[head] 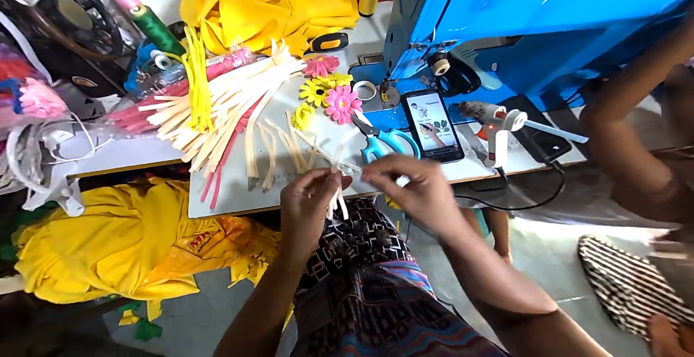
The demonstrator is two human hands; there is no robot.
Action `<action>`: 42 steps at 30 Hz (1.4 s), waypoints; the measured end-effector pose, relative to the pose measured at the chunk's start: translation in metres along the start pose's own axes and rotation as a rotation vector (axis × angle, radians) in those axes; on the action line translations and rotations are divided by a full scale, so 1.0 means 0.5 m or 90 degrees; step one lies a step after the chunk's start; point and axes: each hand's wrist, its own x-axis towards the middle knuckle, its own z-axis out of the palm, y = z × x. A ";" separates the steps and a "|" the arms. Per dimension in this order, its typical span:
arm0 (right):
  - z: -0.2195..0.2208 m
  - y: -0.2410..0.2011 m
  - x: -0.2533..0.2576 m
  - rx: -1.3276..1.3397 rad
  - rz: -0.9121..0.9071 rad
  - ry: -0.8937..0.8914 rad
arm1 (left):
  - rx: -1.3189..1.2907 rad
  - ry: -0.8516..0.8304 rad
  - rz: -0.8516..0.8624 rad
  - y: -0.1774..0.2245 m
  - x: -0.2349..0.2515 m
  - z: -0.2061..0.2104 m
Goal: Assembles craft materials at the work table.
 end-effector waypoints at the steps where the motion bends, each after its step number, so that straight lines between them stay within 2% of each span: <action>1: -0.025 -0.004 0.018 -0.051 -0.044 0.004 | 0.032 -0.040 -0.002 0.003 -0.001 -0.009; 3: -0.057 -0.008 0.057 -0.087 -0.103 -0.048 | 0.061 -0.100 -0.027 0.010 -0.004 -0.015; 5: -0.062 0.006 0.086 -0.060 -0.115 -0.136 | 0.055 -0.121 -0.056 0.014 -0.005 -0.013; 9: -0.053 0.022 0.098 0.036 -0.047 -0.211 | -0.029 -0.054 -0.093 0.016 0.000 -0.013; 12: -0.031 0.007 0.066 0.094 0.022 -0.180 | -0.131 0.029 -0.080 0.018 -0.005 0.000; 14: 0.005 0.002 0.041 0.168 0.081 -0.104 | -0.219 0.090 -0.085 0.019 -0.003 0.023; 18: 0.080 0.006 0.012 0.384 0.246 0.038 | -0.353 0.126 -0.135 0.013 0.014 0.054; 21: 0.081 0.001 0.018 0.550 0.376 0.023 | -0.344 0.134 -0.139 0.010 0.018 0.057; 23: 0.074 -0.004 0.025 0.617 0.424 -0.008 | -0.334 0.142 -0.124 0.008 0.017 0.057; 29: 0.089 -0.005 0.030 0.611 0.425 -0.005 | -0.340 0.185 -0.130 0.000 0.018 0.072; 32: 0.069 0.009 0.036 0.578 0.410 -0.063 | -0.236 0.103 -0.152 0.005 0.024 0.045; 34: 0.042 0.018 0.041 0.542 0.406 -0.128 | -0.128 0.006 -0.127 0.005 0.028 0.006; 38: 0.011 0.029 0.050 0.552 0.414 -0.221 | -0.002 -0.093 -0.079 0.016 0.033 -0.034; 42: 0.021 0.028 0.048 0.531 0.388 -0.209 | -0.027 -0.065 -0.059 0.012 0.029 -0.025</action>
